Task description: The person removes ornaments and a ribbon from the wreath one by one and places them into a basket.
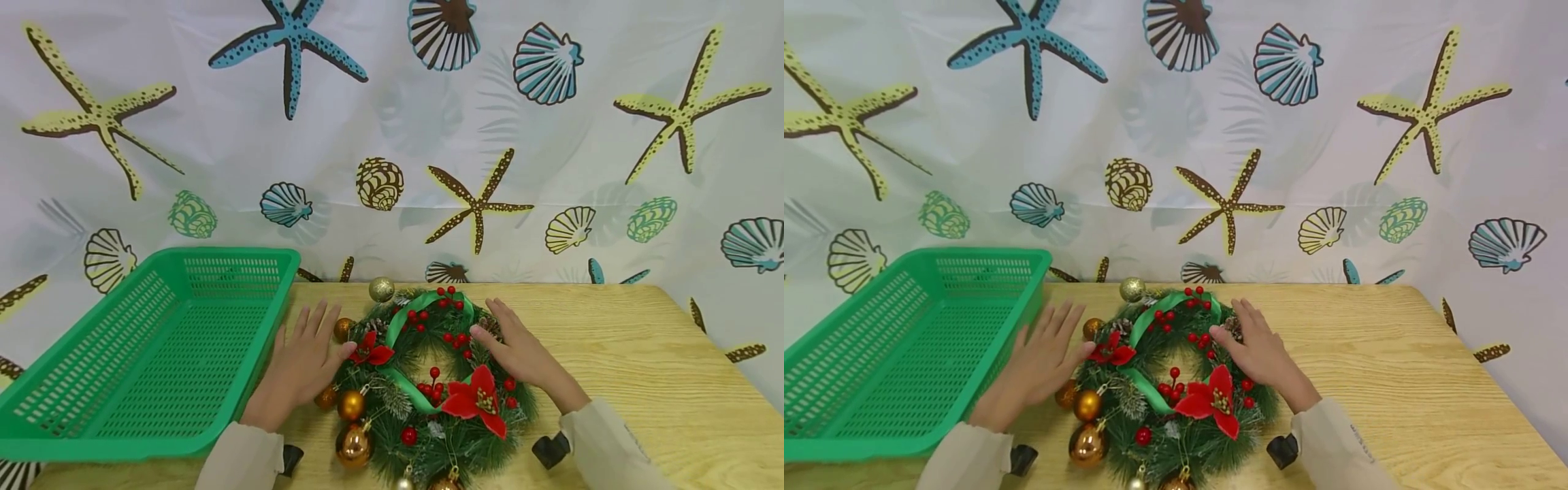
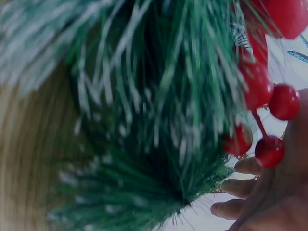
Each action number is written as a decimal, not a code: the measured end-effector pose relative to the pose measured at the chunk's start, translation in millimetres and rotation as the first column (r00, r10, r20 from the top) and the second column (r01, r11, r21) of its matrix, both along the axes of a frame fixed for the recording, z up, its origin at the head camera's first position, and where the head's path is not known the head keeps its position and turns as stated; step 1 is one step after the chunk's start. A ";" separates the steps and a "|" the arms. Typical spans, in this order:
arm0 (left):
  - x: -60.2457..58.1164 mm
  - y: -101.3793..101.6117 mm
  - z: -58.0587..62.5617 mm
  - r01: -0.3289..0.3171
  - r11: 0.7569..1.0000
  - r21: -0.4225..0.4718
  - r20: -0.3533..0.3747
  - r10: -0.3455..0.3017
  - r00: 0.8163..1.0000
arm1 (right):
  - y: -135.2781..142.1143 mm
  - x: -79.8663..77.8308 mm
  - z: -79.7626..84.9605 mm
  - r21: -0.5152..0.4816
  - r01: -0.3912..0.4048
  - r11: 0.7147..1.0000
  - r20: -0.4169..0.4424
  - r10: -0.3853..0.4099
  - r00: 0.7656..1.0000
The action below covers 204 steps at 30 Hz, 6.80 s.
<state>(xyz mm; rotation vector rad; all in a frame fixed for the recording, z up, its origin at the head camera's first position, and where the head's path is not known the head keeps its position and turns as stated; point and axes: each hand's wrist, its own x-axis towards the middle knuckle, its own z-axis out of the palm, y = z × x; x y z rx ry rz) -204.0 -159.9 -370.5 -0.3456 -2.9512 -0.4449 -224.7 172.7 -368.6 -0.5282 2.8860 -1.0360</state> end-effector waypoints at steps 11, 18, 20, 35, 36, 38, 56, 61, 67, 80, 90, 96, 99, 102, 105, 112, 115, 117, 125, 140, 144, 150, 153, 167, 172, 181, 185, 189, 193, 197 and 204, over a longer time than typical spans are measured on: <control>15.4 -4.7 -1.7 0.044 0.998 0.051 0.013 -0.045 0.999 | -6.5 -0.5 -8.1 -0.014 -0.014 1.000 0.028 0.015 1.000; 27.2 -10.5 -4.2 0.087 0.983 0.164 0.028 -0.092 0.995 | -6.8 0.3 -9.0 -0.016 -0.035 0.999 0.041 0.036 0.999; 29.6 -11.7 -5.3 0.102 0.979 0.179 0.013 -0.106 0.994 | -6.1 0.5 -8.8 -0.022 -0.036 0.999 0.042 0.037 0.998; 41.4 -21.1 -16.0 0.151 0.947 0.284 0.039 -0.168 0.985 | -3.8 0.5 -12.9 -0.018 -0.062 0.998 0.020 0.062 0.998; 41.7 -21.9 -16.8 0.149 0.945 0.293 0.048 -0.170 0.984 | -3.8 0.6 -12.8 -0.019 -0.064 0.998 0.020 0.065 0.998; 41.8 -23.1 -18.5 0.147 0.938 0.314 0.062 -0.175 0.983 | -3.4 1.1 -12.6 -0.016 -0.067 0.998 0.016 0.068 0.998; 43.7 -27.4 -27.3 0.138 0.928 0.346 0.072 -0.173 0.982 | -1.2 0.3 -13.3 -0.021 -0.079 0.997 0.013 0.079 0.997; 42.9 -27.2 -29.7 0.138 0.925 0.354 0.093 -0.182 0.979 | 0.4 0.3 -14.4 -0.022 -0.094 0.995 0.021 0.095 0.995; 38.9 -27.6 -31.9 0.163 0.921 0.353 0.084 -0.205 0.975 | 2.8 0.7 -12.9 -0.005 -0.098 0.995 0.029 0.098 0.995; 41.6 -23.4 -38.1 0.102 0.947 0.305 0.064 -0.127 0.990 | 1.5 3.0 -13.2 -0.013 -0.076 0.997 0.038 0.076 0.996; 38.2 -22.8 -35.9 0.132 0.949 0.286 0.019 -0.143 0.990 | 0.2 1.7 -14.3 0.009 -0.035 0.999 0.037 0.035 0.999; 39.8 -21.0 -35.2 0.134 0.951 0.279 0.017 -0.145 0.989 | 0.8 2.7 -14.7 0.033 -0.044 0.998 0.061 0.042 0.997; 41.4 -20.4 -34.6 0.086 0.951 0.297 0.046 -0.104 0.994 | 1.0 2.9 -15.4 0.031 -0.052 0.998 0.061 0.050 0.997; 41.7 -20.0 -32.2 0.036 0.945 0.324 0.069 -0.061 0.996 | 1.5 3.0 -15.4 0.032 -0.054 0.998 0.054 0.052 0.997; 40.4 -19.4 -28.7 0.026 0.938 0.346 0.057 -0.049 0.997 | 2.0 3.1 -14.7 0.035 -0.053 0.998 0.047 0.051 0.998; 38.2 -16.5 -19.5 0.077 0.930 0.359 -0.014 -0.077 0.997 | 1.6 2.1 -14.8 0.033 -0.055 0.998 0.046 0.053 0.998; 37.5 -14.9 -15.1 0.085 0.931 0.356 -0.027 -0.081 0.996 | 0.9 2.2 -15.5 0.033 -0.057 0.998 0.051 0.056 0.997; 36.7 -14.2 -11.6 0.096 0.933 0.348 -0.047 -0.085 0.995 | 0.8 2.3 -15.8 0.032 -0.056 0.998 0.052 0.054 0.997; 32.4 -12.9 4.2 0.150 0.931 0.332 -0.132 -0.112 0.985 | 1.1 2.2 -15.6 0.034 -0.060 0.998 0.018 0.060 0.998; 37.7 -21.4 44.3 0.199 0.942 0.270 -0.240 -0.134 0.961 | 1.0 1.1 -18.3 0.046 -0.056 0.997 0.006 0.055 0.998; 39.4 -29.5 59.8 0.158 0.955 0.252 -0.241 -0.097 0.966 | 1.6 1.1 -16.9 0.040 -0.054 0.998 0.009 0.054 0.998; 36.4 -47.7 77.1 0.115 0.964 0.239 -0.252 -0.053 0.966 | 2.5 -0.3 -14.6 0.042 -0.051 0.998 0.003 0.051 0.999; 33.6 -57.9 82.8 0.111 0.968 0.227 -0.260 -0.050 0.964 | 2.7 -0.7 -14.4 0.044 -0.049 0.998 -0.002 0.049 0.999; 9.6 -99.1 97.0 0.061 0.986 0.153 -0.227 -0.025 0.973 | 2.3 1.9 -12.8 0.028 -0.046 0.999 0.023 0.045 0.999; -1.8 -117.3 95.4 0.023 0.992 0.122 -0.177 -0.001 0.984 | 2.5 0.8 -13.9 0.031 -0.048 0.998 0.025 0.048 0.999; -19.8 -140.5 89.0 -0.028 0.998 0.054 -0.080 0.032 0.996 | 2.4 -0.3 -15.8 0.033 -0.044 0.998 0.023 0.044 0.999; -25.4 -146.0 83.9 -0.034 0.998 0.046 -0.059 0.037 0.998 | 2.7 -0.2 -15.4 0.032 -0.042 0.999 0.026 0.041 0.999; -31.0 -151.8 76.0 -0.033 0.998 0.052 -0.048 0.036 0.998 | 3.1 -0.1 -15.6 0.027 -0.043 0.999 0.021 0.043 0.999; -33.8 -156.3 68.7 -0.024 0.998 0.057 -0.038 0.026 0.999 | 3.0 0.0 -16.0 0.027 -0.046 0.999 0.009 0.046 0.999; -34.7 -158.3 63.2 -0.014 0.999 0.051 -0.027 0.015 1.000 | 3.0 -0.1 -16.1 0.027 -0.047 0.999 0.005 0.047 0.999; -38.9 -165.7 52.6 -0.002 0.999 0.050 0.011 0.002 1.000 | 3.3 -0.2 -16.8 0.025 -0.040 0.999 0.011 0.040 0.999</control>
